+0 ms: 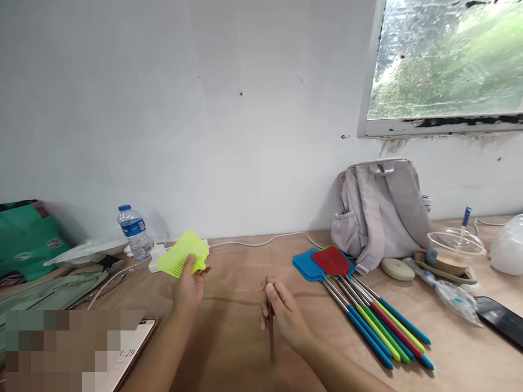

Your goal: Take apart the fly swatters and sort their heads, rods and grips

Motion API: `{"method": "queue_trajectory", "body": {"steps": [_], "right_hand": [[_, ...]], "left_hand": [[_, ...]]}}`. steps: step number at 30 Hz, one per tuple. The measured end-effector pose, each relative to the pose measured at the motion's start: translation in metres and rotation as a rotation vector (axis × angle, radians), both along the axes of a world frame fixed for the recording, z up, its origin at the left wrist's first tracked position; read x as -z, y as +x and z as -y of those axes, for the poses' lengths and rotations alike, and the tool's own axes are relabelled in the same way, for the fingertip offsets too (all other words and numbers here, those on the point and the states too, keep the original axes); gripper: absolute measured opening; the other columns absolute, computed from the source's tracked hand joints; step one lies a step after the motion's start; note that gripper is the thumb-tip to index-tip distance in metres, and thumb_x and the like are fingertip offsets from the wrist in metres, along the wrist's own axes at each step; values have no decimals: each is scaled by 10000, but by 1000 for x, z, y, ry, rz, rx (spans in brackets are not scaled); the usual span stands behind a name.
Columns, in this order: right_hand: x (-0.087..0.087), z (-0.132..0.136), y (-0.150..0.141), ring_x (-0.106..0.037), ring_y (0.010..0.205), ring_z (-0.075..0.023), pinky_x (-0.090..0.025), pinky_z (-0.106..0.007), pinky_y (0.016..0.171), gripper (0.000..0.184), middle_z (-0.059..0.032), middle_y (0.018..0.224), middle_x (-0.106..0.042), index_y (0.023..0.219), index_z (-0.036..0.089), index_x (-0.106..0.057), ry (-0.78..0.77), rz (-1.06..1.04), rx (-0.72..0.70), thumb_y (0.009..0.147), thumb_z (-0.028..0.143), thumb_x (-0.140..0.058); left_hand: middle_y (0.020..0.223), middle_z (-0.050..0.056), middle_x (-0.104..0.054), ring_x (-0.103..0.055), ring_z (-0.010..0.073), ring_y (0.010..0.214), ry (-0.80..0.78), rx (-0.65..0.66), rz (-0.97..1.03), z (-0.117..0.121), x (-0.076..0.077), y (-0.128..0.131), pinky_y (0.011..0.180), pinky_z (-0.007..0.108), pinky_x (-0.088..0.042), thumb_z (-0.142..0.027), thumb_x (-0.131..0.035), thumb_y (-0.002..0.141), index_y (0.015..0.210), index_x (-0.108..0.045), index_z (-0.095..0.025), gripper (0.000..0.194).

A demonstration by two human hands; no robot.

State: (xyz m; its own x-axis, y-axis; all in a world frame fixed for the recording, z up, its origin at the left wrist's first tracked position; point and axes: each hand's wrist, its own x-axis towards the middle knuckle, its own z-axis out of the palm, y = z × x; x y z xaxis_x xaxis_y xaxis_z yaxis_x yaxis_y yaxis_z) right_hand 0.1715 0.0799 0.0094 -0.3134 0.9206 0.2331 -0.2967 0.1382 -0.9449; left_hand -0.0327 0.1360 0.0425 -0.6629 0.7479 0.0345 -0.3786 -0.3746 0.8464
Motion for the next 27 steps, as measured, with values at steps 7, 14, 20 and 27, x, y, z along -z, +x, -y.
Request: {"method": "queue_trajectory", "body": {"steps": [7,14,20,27], "right_hand": [[-13,3,16,-217,465,-92,-219,-222,425,462,60,540,-288,591,208,-357,53,-177,-48,790,614,-449],[-21,2,21,-188,424,-86,-182,-241,421,442,63,457,-240,465,208,-312,20,-176,-47,768,493,-460],[-23,2,21,-193,421,-84,-150,-226,416,341,68,460,-308,578,206,-398,-11,-161,-94,702,514,-478],[-12,-16,20,-154,420,-72,-106,-211,403,381,74,501,-320,633,214,-343,-59,-165,-162,735,557,-472]], "left_hand": [[856,101,-651,-630,241,790,-407,8,-392,-18,44,-13,665,354,-502,-171,-645,598,846,-551,-147,266],[1031,212,-619,-536,414,1024,-787,-53,-755,-32,41,-42,851,538,-372,-290,-697,525,996,-479,-160,535],[1202,288,-487,-413,455,1150,-899,-61,-938,-33,36,-45,904,535,-314,-342,-670,517,1079,-481,-108,637],[1233,216,-472,-378,421,1182,-763,2,-1088,-28,-8,-30,952,518,-266,-355,-586,594,1050,-536,-137,508]]}}
